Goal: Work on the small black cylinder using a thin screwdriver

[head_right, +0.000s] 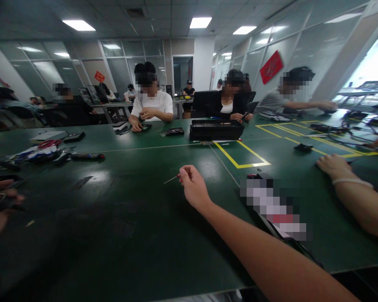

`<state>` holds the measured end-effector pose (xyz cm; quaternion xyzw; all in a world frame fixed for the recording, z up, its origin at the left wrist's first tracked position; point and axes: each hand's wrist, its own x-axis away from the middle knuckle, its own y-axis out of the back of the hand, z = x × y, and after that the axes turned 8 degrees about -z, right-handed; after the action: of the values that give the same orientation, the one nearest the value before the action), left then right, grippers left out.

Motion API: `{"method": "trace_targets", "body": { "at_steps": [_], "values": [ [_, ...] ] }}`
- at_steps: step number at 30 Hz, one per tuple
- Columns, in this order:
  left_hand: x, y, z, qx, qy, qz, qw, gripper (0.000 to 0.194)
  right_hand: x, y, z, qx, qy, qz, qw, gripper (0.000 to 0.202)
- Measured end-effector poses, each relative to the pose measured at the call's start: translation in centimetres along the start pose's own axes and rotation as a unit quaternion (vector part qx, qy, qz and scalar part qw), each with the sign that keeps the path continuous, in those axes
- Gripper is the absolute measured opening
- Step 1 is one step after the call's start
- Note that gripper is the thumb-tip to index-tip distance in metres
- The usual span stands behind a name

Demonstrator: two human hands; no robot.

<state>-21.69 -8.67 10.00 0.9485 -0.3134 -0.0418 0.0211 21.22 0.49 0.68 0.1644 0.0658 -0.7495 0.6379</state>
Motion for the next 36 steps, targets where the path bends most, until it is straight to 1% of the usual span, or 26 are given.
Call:
{"method": "trace_targets", "body": {
  "at_steps": [1,2,3,4,6,7,9,10,12,14,15,16,18,20,21,22,25,27,29,31,32,34,36],
  "values": [
    [0.3,-1.2,0.1,0.032,0.02,0.008,0.999,0.022,0.0,0.0,0.0,-0.001,-0.001,0.001,1.0,0.027],
    [0.7,-2.5,0.2,0.064,0.044,0.033,0.996,0.026,0.0,0.0,0.0,-0.001,-0.002,0.002,1.0,0.027],
    [1.2,-3.8,0.1,0.084,0.054,0.051,0.994,0.029,0.0,0.1,0.0,0.001,-0.003,0.003,1.0,0.027],
    [1.9,-5.3,0.0,0.101,0.06,0.09,0.989,0.031,0.1,0.1,0.1,0.004,-0.004,0.004,1.0,0.027],
    [3.3,-8.1,-0.2,0.117,0.07,0.158,0.978,0.031,0.1,0.2,0.2,0.011,-0.005,0.004,1.0,0.026],
    [4.0,-9.5,-0.3,0.123,0.072,0.175,0.974,0.032,0.1,0.2,0.3,0.014,-0.004,0.003,1.0,0.026],
    [5.5,-12.0,-0.3,0.119,0.08,0.248,0.958,0.034,0.2,0.2,0.5,0.024,0.001,0.001,1.0,0.026],
    [6.3,-13.2,-0.2,0.111,0.081,0.268,0.954,0.035,0.2,0.2,0.6,0.031,0.004,0.0,1.0,0.026],
    [7.8,-15.3,0.4,0.093,0.061,0.321,0.941,0.037,0.2,0.2,0.9,0.039,0.009,0.001,0.999,0.026],
    [9.3,-17.0,1.4,0.06,0.02,0.368,0.928,0.036,0.3,0.2,1.1,0.045,0.006,0.008,0.999,0.026],
    [10.0,-17.7,2.1,0.042,-0.014,0.381,0.923,0.035,0.3,0.2,1.1,0.049,0.005,0.013,0.999,0.027],
    [10.5,-18.2,2.9,0.018,-0.06,0.381,0.922,0.035,0.4,0.2,1.1,0.052,0.005,0.017,0.998,0.027],
    [11.3,-18.9,4.6,-0.066,-0.176,0.366,0.911,0.042,0.5,0.1,0.9,0.06,0.011,0.027,0.998,0.028],
    [11.5,-19.2,6.2,-0.151,-0.281,0.342,0.884,0.055,0.6,0.1,0.7,0.06,0.015,0.034,0.997,0.029],
    [11.4,-19.2,6.9,-0.178,-0.315,0.335,0.87,0.058,0.6,0.1,0.7,0.06,0.013,0.038,0.997,0.031],
    [11.2,-19.2,7.5,-0.193,-0.334,0.333,0.86,0.057,0.7,0.1,0.8,0.062,0.009,0.042,0.997,0.032],
    [10.4,-19.0,8.3,-0.212,-0.336,0.367,0.841,0.043,0.8,0.2,1.4,0.088,0.009,0.062,0.994,0.031],
    [10.0,-18.9,8.3,-0.223,-0.341,0.387,0.827,0.035,1.0,0.3,1.8,0.114,0.02,0.081,0.99,0.032],
    [9.9,-18.8,8.1,-0.217,-0.362,0.387,0.819,0.032,1.1,0.3,2.1,0.102,0.032,0.09,0.99,0.03],
    [10.1,-18.7,7.9,-0.203,-0.377,0.382,0.819,0.035,1.2,0.4,2.0,0.063,0.038,0.09,0.993,0.027],
    [10.2,-18.7,7.8,-0.198,-0.374,0.381,0.822,0.038,1.2,0.4,2.0,0.045,0.037,0.09,0.994,0.027],
    [10.4,-18.6,7.7,-0.196,-0.35,0.377,0.834,0.046,1.3,0.4,1.7,0.031,0.032,0.089,0.995,0.028],
    [10.5,-18.5,7.7,-0.199,-0.33,0.374,0.844,0.047,1.3,0.4,1.6,0.038,0.03,0.09,0.995,0.029]
  ]
}}
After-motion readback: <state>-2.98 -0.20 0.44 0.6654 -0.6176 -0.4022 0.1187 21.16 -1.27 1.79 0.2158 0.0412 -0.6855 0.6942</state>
